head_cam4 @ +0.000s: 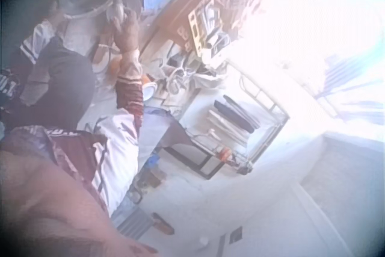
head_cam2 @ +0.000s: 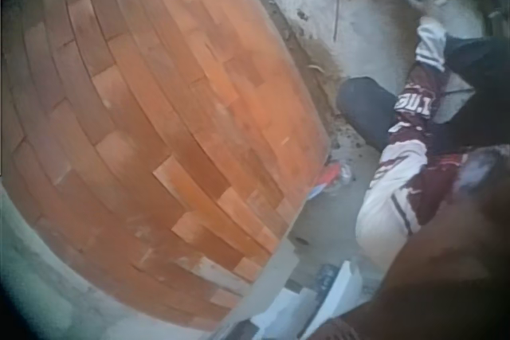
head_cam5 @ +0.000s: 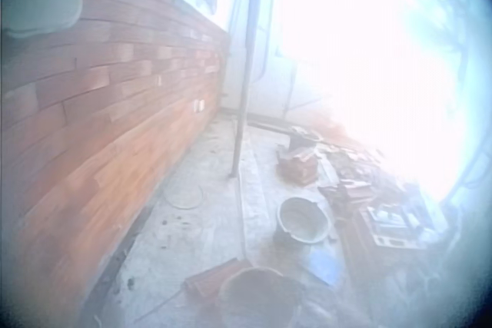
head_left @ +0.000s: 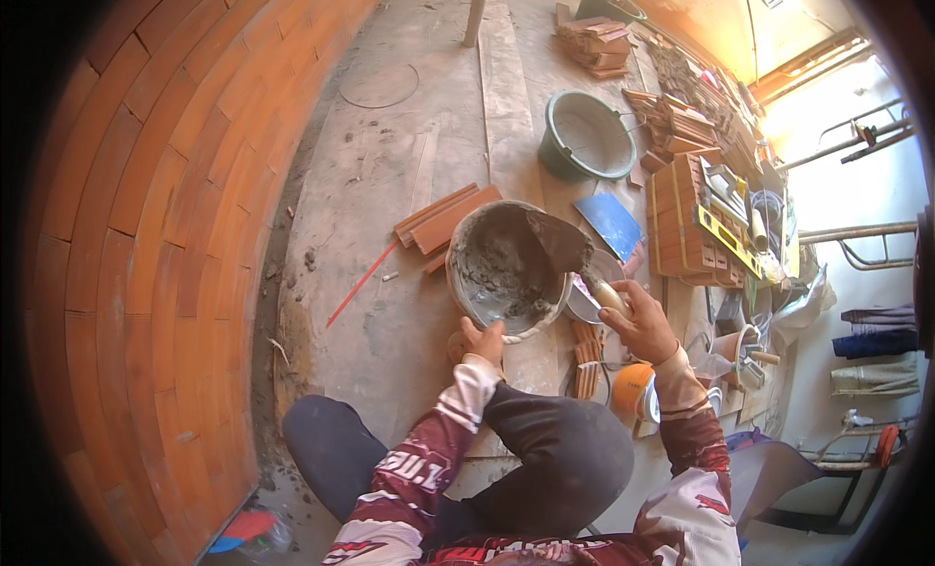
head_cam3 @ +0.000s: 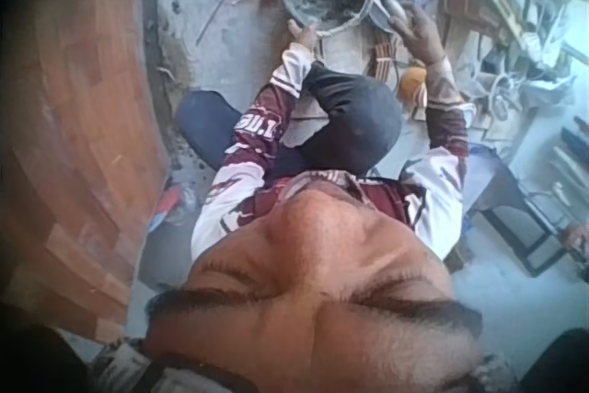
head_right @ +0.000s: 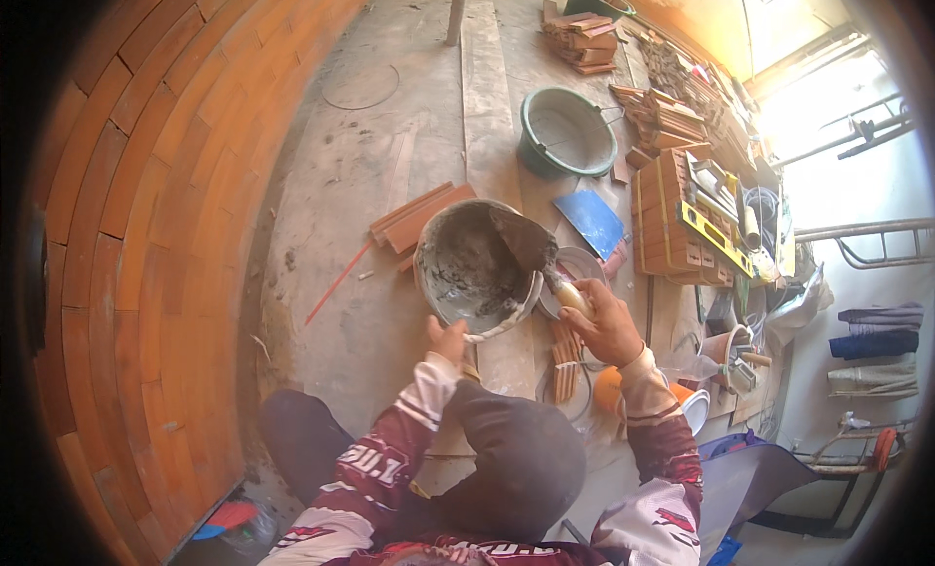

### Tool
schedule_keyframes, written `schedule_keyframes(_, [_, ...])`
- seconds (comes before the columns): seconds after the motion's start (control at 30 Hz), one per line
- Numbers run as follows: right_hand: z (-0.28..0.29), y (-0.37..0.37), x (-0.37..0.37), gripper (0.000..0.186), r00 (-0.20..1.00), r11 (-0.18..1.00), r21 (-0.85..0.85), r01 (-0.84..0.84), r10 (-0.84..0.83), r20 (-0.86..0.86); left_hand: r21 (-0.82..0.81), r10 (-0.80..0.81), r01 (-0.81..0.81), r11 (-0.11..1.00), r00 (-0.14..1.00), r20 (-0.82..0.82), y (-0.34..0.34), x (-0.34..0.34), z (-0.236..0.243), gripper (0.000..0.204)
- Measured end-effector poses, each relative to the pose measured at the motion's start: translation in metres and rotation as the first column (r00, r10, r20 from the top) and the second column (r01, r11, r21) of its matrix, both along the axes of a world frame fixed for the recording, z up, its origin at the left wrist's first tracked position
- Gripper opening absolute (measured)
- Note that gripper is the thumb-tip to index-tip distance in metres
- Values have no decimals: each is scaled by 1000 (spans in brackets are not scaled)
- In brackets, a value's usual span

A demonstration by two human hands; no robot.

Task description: The person mixes cement in a bucket using a trowel, then applies the cement to a terracotta tile and places it on a wall. They tap the tile into place with a hammer and later use a trowel to apply more cement to the wall.

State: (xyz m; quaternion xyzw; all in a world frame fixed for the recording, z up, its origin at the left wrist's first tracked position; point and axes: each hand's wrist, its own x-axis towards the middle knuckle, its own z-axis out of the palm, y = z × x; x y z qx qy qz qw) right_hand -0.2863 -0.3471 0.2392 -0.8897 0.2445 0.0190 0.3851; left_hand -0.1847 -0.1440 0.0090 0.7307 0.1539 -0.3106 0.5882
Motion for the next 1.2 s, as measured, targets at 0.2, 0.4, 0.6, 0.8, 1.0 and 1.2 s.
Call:
schedule_keyframes(0.2, [3,-10,14,45,902,604,-684,-410,377,-208,27,-361,385,923,838,410,48,89,53,42])
schedule_keyframes(0.4, [7,-1,61,40,718,116,-823,-555,567,-404,108,-471,483,869,741,480,31,137,88,42])
schedule_keyframes(0.6, [-6,-26,100,25,694,102,-763,-638,505,-513,115,-418,439,891,695,585,7,144,62,47])
schedule_keyframes(0.8, [-52,-26,76,33,661,419,-529,-738,293,-691,-228,-247,381,896,854,459,4,134,65,39])
schedule_keyframes(1.0, [-78,-17,54,35,631,579,-315,-752,494,-598,-314,82,70,947,892,445,-5,110,56,30])
schedule_keyframes(1.2, [-87,-17,39,24,611,599,-182,-780,665,-430,-295,-50,209,932,882,468,4,106,56,36])
